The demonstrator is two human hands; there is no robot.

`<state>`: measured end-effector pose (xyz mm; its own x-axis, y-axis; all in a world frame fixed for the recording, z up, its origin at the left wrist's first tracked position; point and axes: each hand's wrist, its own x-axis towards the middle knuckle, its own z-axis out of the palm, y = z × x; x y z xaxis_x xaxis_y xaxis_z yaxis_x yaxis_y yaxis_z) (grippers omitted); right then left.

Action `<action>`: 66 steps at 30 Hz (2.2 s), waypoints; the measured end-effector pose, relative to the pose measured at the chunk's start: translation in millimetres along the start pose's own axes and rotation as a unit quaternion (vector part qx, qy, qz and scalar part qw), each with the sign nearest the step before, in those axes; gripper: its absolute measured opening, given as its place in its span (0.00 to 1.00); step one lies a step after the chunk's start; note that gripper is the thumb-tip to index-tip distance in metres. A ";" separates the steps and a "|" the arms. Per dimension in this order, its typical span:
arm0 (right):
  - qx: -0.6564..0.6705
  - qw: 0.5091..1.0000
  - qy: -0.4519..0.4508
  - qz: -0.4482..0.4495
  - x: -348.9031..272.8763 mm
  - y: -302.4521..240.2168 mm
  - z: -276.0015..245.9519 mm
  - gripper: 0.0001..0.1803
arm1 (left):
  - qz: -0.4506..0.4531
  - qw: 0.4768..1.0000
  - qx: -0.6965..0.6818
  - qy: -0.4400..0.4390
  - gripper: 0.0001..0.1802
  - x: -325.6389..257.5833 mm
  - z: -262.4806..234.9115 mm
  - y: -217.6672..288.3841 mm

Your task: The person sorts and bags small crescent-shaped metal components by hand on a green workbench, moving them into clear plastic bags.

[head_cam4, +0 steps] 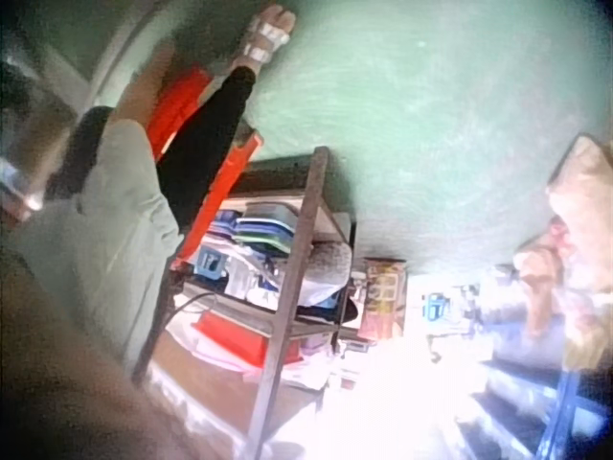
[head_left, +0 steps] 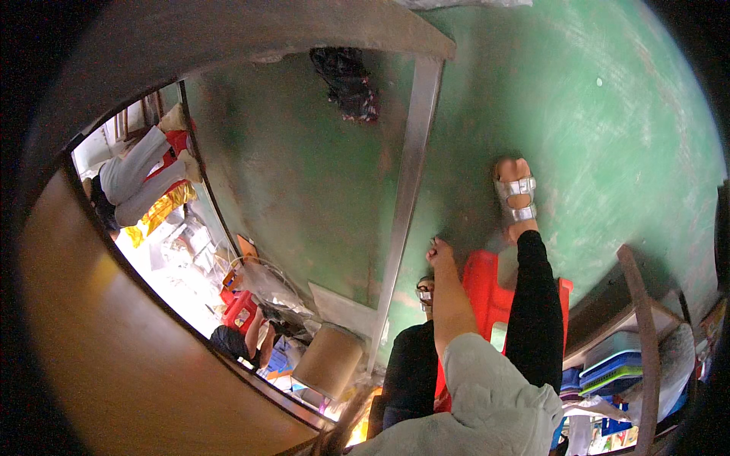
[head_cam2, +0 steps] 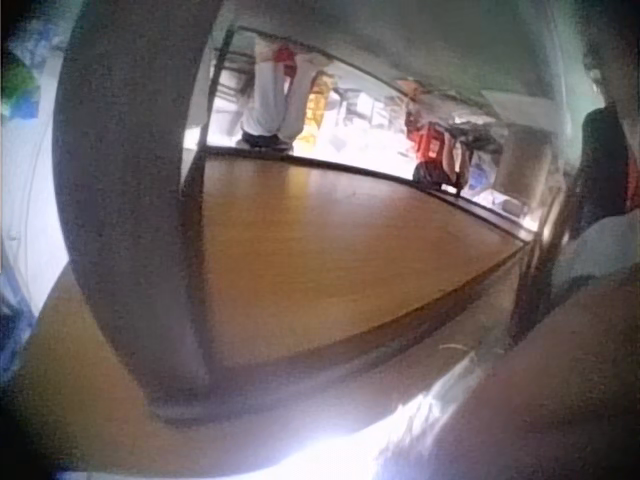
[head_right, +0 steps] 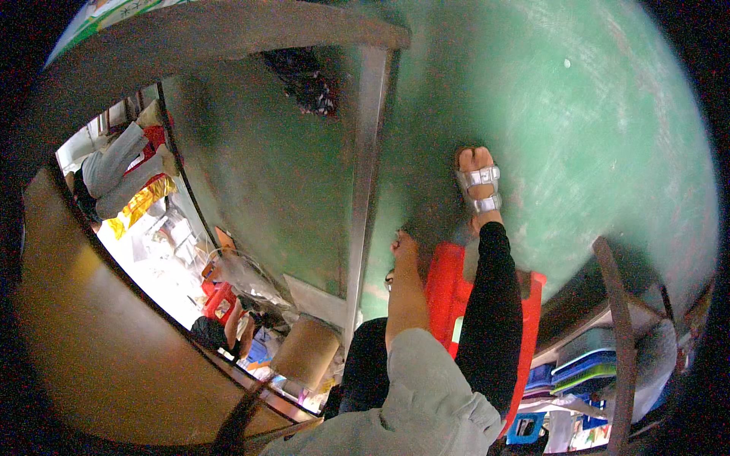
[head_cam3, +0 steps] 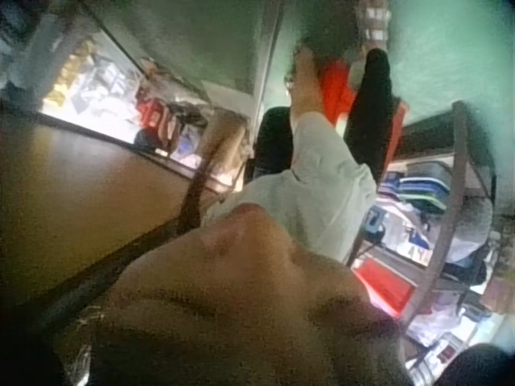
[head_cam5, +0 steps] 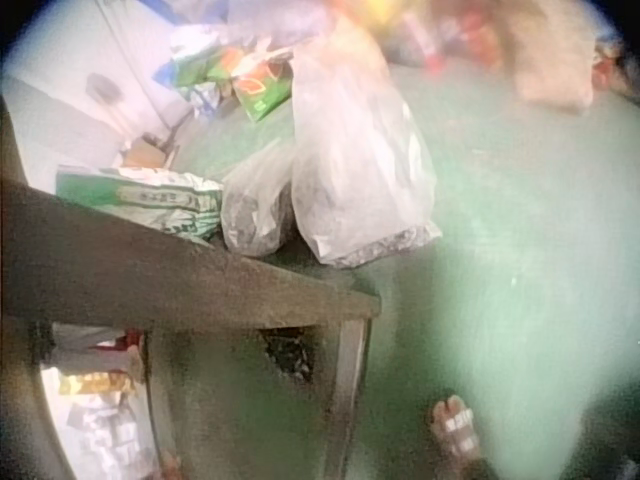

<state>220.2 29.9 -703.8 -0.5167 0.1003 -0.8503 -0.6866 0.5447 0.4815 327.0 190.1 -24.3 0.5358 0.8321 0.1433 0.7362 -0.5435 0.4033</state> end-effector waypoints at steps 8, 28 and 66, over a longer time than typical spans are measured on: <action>0.048 0.998 -0.020 0.022 -11.6 -1.0 -5.8 0.11 | -0.010 1.000 0.002 0.000 0.25 0.8 -3.4 -5.9; -0.082 0.815 -0.009 -0.574 -206.1 21.9 67.5 0.08 | 0.057 0.980 -0.152 -0.117 0.25 -3.8 -27.9 46.6; -0.730 0.082 -0.465 -0.494 -734.9 269.4 -97.9 0.13 | -0.450 0.400 -0.745 -0.287 0.23 -184.8 -105.7 14.0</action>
<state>365.0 21.5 71.6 -0.0442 0.9977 0.0512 0.1622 0.0577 -0.9851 194.5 40.4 50.5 0.6527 0.2220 -0.7244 -0.0968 0.9727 0.2108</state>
